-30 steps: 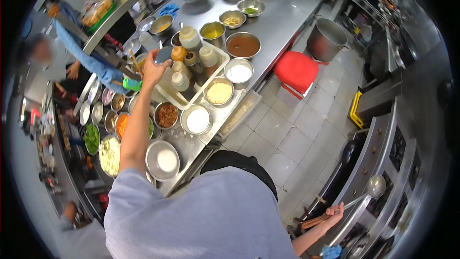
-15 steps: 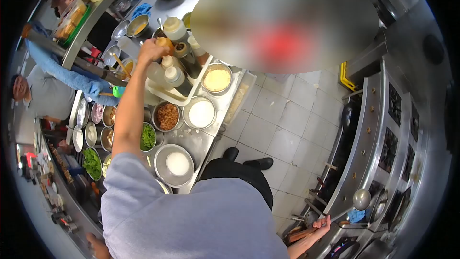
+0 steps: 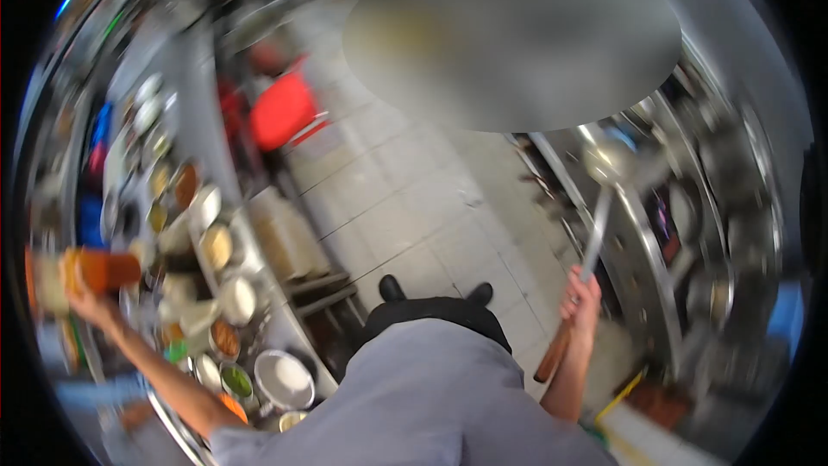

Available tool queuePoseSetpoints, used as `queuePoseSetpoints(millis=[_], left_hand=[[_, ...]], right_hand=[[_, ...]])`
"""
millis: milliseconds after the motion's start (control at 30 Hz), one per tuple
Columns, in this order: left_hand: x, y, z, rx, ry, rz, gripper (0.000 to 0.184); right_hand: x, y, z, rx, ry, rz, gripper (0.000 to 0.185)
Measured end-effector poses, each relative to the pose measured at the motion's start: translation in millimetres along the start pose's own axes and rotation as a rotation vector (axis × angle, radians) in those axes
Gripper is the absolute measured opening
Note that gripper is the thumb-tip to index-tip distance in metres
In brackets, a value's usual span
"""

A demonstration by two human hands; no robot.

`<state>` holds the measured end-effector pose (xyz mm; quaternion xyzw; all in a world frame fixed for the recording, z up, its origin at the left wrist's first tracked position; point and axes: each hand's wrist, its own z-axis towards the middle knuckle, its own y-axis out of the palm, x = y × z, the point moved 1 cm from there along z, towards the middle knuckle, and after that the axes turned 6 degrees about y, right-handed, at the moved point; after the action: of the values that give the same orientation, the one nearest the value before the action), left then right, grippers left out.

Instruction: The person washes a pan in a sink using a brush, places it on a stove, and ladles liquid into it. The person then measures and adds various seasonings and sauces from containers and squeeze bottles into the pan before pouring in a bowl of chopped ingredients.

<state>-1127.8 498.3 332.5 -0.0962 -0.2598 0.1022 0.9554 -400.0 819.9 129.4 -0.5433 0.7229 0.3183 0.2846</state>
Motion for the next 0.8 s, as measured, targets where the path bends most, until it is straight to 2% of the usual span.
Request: queuePoseSetpoints(millis=[33,67,133,200,233,267,300,333,367,400,467,567,800], left_hand=[[22.7,22.3,-5.4,-0.074,-0.051,-0.269,0.045],[42.5,52.1,-13.2,-0.016,-0.102,-0.367,0.049],[114.6,117.1,-41.7,-0.008,-0.002,-0.254,0.056],[168.4,178.1,-75.8,-0.196,0.028,-0.509,0.06],[184.9,205.9,-81.8,-0.239,0.179,-0.322,0.062],[201.1,234.2,-81.8,-0.456,0.315,-0.197,0.063],[238.4,270.7,-115.2,-0.307,0.249,-0.296,0.062],[300.7,288.4,-128.5,-0.415,0.308,-0.319,0.062],[367.6,303.7,-152.2,-0.438,0.092,-0.622,0.061],[385.5,323.4,-161.1,-0.438,0.182,-0.594,0.063],[434.4,359.7,-180.4,-0.558,0.018,-0.871,0.065],[487.7,413.7,-199.0,-0.638,-0.018,-1.155,0.064],[594.0,479.7,-239.2,-0.766,-0.085,-1.493,0.065]], right_hand=[[1.4,-14.3,-1.4,-0.055,-0.018,0.026,0.031],[4.0,-30.6,-0.5,-0.122,-0.036,0.047,0.032],[-4.6,-53.3,-7.5,-0.179,-0.018,0.052,0.031],[-8.1,-79.2,-18.8,-0.184,-0.045,0.057,0.029],[-12.4,-87.8,-19.1,-0.251,-0.054,0.016,0.027],[-13.0,-97.1,-18.7,-0.288,-0.044,0.014,0.027],[-12.0,-112.2,-19.9,-0.249,-0.056,0.009,0.028],[-8.6,-127.4,-22.9,-0.219,-0.071,0.001,0.028],[-7.1,-140.1,-22.8,-0.229,-0.07,0.012,0.028],[-3.5,-149.7,-25.8,-0.221,-0.078,0.025,0.029],[-3.6,-169.5,-31.5,-0.22,-0.075,0.026,0.029],[-6.1,-192.9,-41.1,-0.179,-0.092,0.078,0.03],[-18.2,-206.8,-54.1,-0.102,-0.142,0.206,0.03]])
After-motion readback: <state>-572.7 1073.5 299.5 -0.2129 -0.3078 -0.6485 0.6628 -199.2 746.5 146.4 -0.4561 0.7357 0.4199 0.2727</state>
